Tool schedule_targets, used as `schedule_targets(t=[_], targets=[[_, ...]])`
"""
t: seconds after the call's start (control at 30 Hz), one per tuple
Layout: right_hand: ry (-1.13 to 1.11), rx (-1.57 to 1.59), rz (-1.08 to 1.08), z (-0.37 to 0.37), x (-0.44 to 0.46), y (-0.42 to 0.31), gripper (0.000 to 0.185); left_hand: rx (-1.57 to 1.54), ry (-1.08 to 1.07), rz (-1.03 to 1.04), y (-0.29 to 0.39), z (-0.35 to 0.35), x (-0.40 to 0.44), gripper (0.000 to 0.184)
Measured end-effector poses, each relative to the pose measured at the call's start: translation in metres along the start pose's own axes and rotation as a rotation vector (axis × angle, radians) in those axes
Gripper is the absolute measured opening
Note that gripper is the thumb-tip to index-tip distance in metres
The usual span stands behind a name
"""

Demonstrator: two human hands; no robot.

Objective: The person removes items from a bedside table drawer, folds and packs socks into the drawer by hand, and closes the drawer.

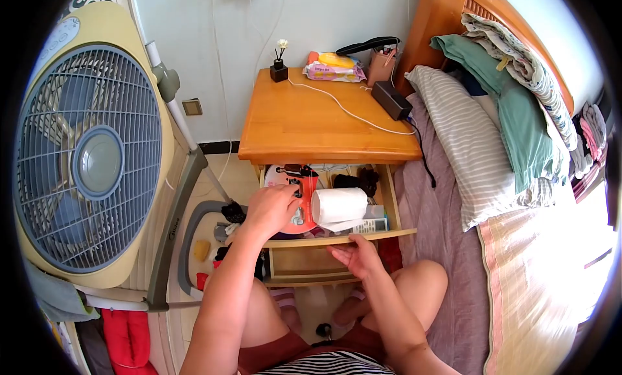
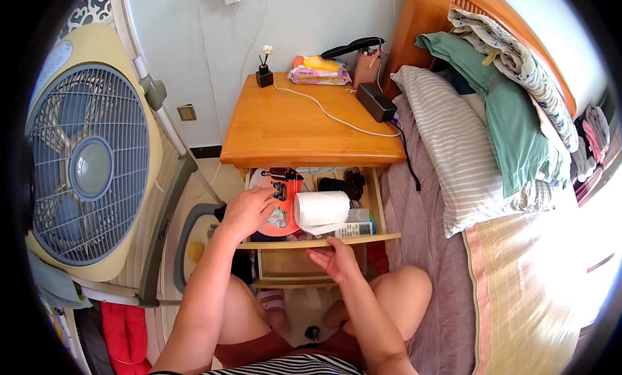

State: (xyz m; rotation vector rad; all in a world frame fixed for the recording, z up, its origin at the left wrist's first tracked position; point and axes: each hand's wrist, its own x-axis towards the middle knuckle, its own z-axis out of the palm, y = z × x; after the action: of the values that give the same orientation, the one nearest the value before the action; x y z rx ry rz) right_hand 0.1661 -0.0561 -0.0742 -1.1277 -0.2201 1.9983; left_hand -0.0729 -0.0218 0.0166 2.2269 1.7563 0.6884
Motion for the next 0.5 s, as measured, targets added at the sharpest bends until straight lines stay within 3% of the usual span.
schedule_targets(t=[0.07,0.17,0.27,0.5], targets=[[-0.073,-0.036,-0.045,0.007,0.002,-0.009,0.035,-0.086,0.119,0.069,0.006,0.003,0.001,0.017],[-0.129,0.017,-0.057,0.018,0.012,-0.019,0.031,-0.246,-0.187,0.096,0.021,-0.003,-0.003,0.019],[-0.153,0.059,-0.095,0.031,0.029,-0.031,0.024,-0.192,-0.554,0.056,0.033,-0.006,-0.005,0.026],[-0.157,0.075,-0.045,0.040,0.042,-0.042,0.020,0.036,-0.632,0.097,0.026,0.020,-0.013,0.029]])
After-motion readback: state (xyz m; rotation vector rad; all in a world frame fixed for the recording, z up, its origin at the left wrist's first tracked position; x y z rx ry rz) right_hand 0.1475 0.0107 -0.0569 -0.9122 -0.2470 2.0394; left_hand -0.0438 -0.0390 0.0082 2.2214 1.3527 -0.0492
